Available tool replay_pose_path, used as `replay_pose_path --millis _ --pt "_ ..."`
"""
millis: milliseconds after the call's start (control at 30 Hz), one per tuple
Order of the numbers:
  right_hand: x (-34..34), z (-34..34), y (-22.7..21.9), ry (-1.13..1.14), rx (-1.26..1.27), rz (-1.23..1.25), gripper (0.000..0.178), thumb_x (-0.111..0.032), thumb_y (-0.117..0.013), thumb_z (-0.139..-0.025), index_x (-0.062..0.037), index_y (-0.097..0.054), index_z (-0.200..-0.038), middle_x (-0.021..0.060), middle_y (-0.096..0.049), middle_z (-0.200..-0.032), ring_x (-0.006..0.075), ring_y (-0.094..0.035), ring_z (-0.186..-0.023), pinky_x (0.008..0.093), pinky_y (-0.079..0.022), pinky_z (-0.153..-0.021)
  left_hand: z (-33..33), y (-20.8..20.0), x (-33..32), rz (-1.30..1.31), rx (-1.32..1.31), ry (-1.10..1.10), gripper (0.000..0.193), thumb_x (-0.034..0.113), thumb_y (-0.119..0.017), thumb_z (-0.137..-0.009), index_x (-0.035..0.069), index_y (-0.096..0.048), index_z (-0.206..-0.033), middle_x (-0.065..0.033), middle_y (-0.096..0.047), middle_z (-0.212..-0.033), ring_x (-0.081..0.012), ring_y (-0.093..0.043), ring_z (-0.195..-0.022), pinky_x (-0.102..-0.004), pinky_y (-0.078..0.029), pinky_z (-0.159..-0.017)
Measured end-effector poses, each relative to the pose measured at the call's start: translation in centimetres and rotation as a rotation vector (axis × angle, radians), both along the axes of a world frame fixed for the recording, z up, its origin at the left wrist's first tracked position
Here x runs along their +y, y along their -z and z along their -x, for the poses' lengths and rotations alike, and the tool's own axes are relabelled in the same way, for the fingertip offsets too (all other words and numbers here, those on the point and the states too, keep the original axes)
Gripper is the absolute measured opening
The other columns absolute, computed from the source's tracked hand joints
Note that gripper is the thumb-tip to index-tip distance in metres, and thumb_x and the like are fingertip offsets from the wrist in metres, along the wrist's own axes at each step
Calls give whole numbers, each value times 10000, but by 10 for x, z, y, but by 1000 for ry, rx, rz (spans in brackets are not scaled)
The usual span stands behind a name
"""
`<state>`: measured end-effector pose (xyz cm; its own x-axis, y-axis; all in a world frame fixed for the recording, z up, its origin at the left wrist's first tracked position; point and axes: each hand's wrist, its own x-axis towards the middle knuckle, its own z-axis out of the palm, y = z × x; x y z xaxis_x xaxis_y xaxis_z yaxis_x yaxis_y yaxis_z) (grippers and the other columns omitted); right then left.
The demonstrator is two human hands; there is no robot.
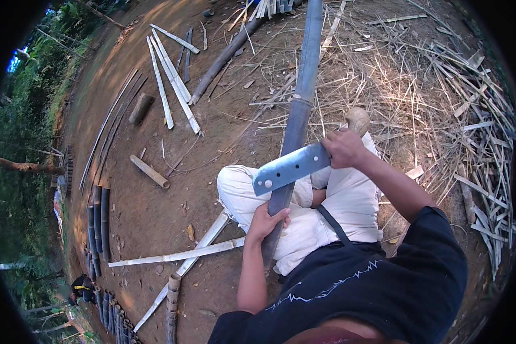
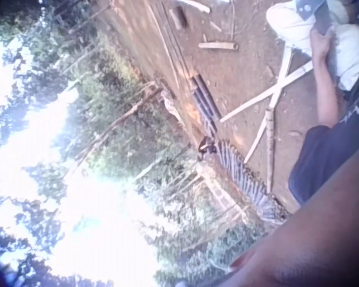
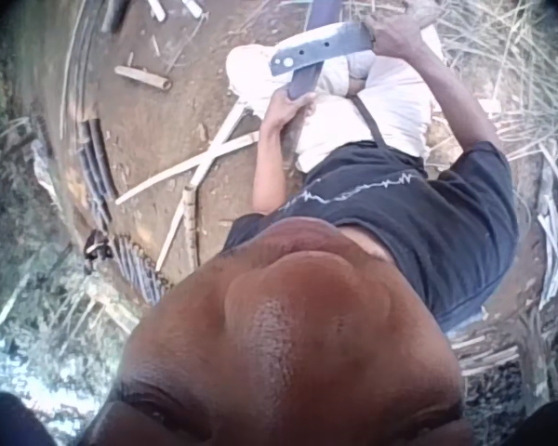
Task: The person is shaving and thinning bamboo strips using a large blade while sitting on the ground.
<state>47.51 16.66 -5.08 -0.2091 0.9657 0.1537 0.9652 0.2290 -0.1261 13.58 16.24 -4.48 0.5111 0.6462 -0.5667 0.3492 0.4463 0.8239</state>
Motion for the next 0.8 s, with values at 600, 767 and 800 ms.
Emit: replay_pose_path --millis 600,767,800 --pt "14 -62 22 381 230 13 232 -228 -682 -725 -37 -699 -856 211 -696 -774 372 -706 -732 467 -573 -712 6 3 7 41 85 65 347 160 -850 -807 -12 -671 -1050 -96 -758 -917 -112 -660 -641 -277 -535 -615" --pt "29 -42 -4 624 448 31 242 -265 -667 -769 -48 -705 -866 215 -704 -785 395 -705 -744 486 -573 -749 2 -1 15 135 -13 28 340 119 -841 -800 -22 -695 -1072 -101 -752 -1010 -119 -673 -662 -279 -555 -633" --pt "19 -37 1 486 328 48 250 -264 -669 -751 -45 -696 -868 207 -709 -814 389 -710 -770 484 -573 -750 3 -4 15 138 -28 28 339 114 -839 -799 -22 -697 -1075 -105 -750 -1028 -122 -675 -666 -280 -558 -634"
